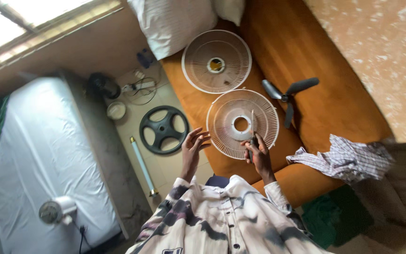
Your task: The person disassembles a white electric fan using a screwdriver. They remove the front grille, then the motor housing, and finally separate the motor assembly from the fan body. The parts are placed on a nearby bed and sofa.
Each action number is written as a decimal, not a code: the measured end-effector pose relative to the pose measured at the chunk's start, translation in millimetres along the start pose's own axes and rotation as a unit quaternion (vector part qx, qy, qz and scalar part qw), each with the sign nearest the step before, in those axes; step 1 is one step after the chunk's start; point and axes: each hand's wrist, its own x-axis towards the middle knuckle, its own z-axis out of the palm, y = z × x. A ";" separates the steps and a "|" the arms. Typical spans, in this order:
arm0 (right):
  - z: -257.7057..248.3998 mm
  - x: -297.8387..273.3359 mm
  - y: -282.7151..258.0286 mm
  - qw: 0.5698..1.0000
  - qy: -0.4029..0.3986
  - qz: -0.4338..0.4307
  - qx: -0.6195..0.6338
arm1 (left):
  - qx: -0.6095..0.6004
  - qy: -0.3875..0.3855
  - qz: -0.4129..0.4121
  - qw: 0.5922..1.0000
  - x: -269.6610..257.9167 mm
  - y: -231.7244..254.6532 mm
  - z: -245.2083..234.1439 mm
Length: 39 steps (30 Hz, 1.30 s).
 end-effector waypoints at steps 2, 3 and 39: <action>18.8 -14.6 0.8 0.999 -0.027 0.014 -0.026 | -0.003 0.008 0.021 1.000 -13.8 3.0 -4.6; 26.8 -19.2 2.0 0.998 -0.043 0.031 -0.035 | -0.004 0.012 0.030 0.999 -20.3 4.5 -7.4; 222.0 -190.9 149.9 0.904 -0.321 0.161 -0.232 | -0.083 0.381 0.147 0.909 -380.1 19.8 -209.4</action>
